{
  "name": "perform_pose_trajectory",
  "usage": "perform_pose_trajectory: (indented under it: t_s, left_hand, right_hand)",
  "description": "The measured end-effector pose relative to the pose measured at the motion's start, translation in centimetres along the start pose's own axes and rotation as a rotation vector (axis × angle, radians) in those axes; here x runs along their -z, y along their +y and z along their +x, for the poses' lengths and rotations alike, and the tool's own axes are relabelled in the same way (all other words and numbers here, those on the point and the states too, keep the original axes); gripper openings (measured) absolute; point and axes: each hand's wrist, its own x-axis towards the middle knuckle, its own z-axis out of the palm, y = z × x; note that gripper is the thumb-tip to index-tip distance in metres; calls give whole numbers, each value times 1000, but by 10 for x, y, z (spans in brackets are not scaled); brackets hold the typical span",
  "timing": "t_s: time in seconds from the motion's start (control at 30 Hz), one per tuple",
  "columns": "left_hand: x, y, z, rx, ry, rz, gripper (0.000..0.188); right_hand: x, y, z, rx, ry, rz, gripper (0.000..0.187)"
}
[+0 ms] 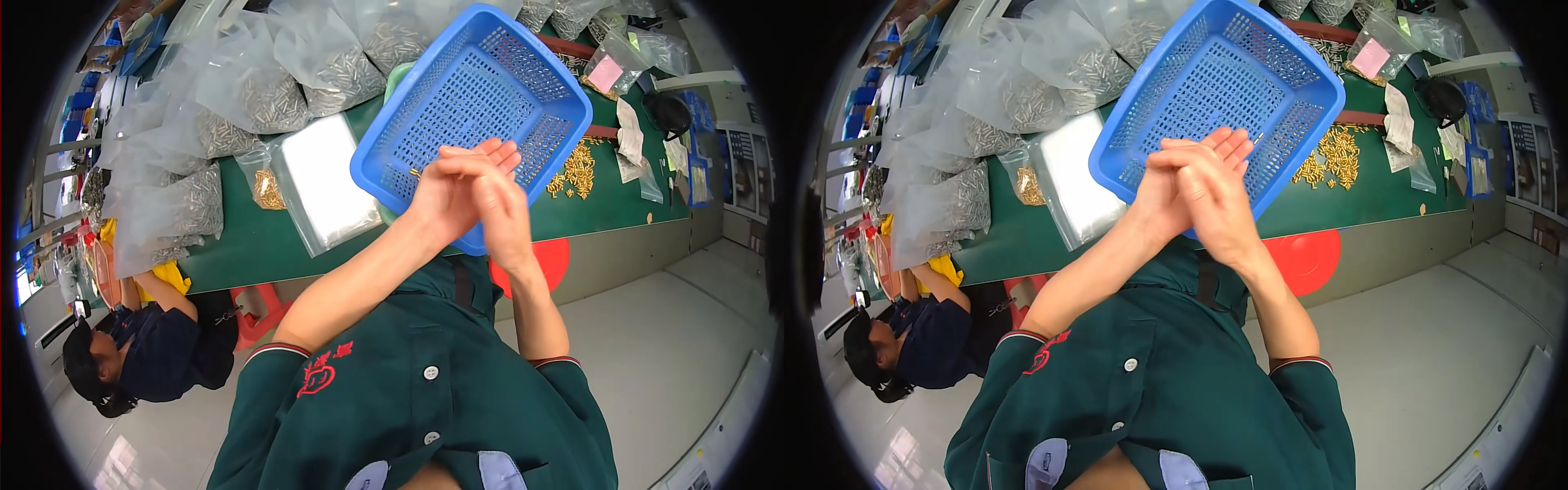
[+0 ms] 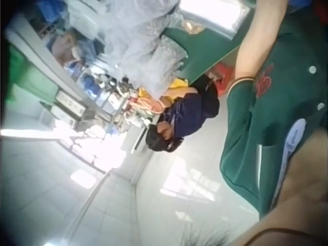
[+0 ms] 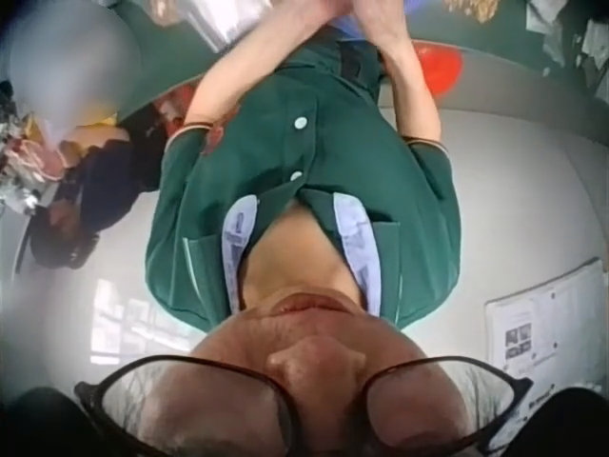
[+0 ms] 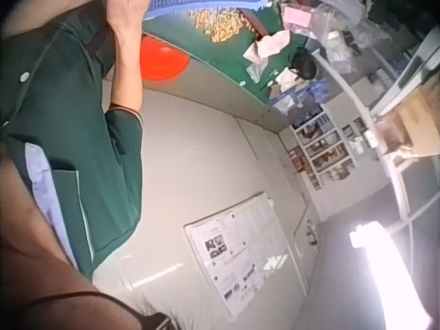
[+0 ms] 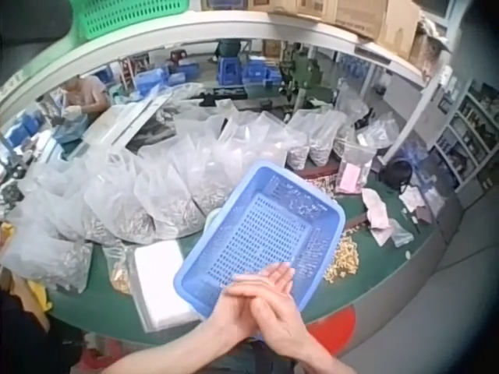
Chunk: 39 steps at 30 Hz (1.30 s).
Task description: Sorting small gold-colored hardware components from a basket and placing them into individual plastic bags.
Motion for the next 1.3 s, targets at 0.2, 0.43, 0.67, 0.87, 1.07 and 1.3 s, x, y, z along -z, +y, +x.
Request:
perform_pose_trajectory:
  t_s: [0.2,0.43,0.67,0.87,1.07,1.3]
  left_hand:
    - [-11,5,12,-12,12,73,41]
    - [-11,13,4,-9,-111,-52,42]
    - [-17,22,-1,29,-202,-143,43]
    - [-19,29,-6,22,-131,-168,41]
    - [-35,52,-64,-71,381,24,24]
    - [20,196,-118,-277,610,532,22]
  right_hand:
    - [-4,-3,0,285,-125,-666,30]
    - [18,-1,11,117,-121,154,67]
    - [38,4,9,107,89,559,58]
    - [39,8,9,70,173,630,53]
    - [46,9,0,-220,410,596,39]
    - [42,26,-2,-381,381,564,35]
